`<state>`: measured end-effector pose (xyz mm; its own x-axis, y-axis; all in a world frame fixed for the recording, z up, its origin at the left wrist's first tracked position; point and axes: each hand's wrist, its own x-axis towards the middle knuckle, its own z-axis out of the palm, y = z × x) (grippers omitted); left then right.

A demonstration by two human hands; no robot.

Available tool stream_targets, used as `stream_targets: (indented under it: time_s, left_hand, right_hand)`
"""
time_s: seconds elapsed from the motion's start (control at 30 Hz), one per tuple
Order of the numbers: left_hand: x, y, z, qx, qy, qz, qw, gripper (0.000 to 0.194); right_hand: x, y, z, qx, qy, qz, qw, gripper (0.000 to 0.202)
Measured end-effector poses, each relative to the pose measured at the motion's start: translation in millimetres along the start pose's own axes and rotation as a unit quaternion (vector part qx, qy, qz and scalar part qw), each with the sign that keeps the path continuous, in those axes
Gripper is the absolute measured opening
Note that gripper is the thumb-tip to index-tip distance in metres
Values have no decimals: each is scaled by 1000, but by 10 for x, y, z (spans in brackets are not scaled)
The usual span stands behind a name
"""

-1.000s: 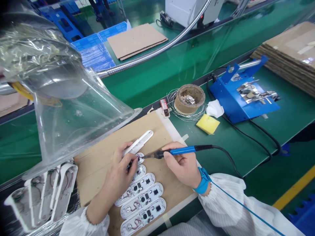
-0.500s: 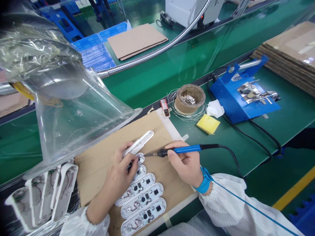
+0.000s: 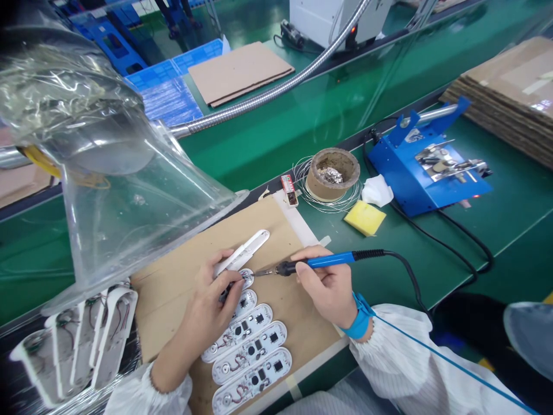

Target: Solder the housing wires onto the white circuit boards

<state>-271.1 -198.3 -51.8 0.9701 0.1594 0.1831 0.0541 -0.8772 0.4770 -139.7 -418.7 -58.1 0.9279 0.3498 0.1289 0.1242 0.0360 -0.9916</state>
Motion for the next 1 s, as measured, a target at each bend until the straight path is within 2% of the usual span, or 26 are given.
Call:
stream_targets:
  time_s: [0.37,1.0]
  left_hand:
    - [-4,-26,17,41,-4,46,998,13]
    - [21,81,-7,66,-20,25,997,17]
  right_hand:
    - [-43,8,18,-27,-32,-28,999,11]
    - [-23,-2,15,-31,-34,-65,997,13]
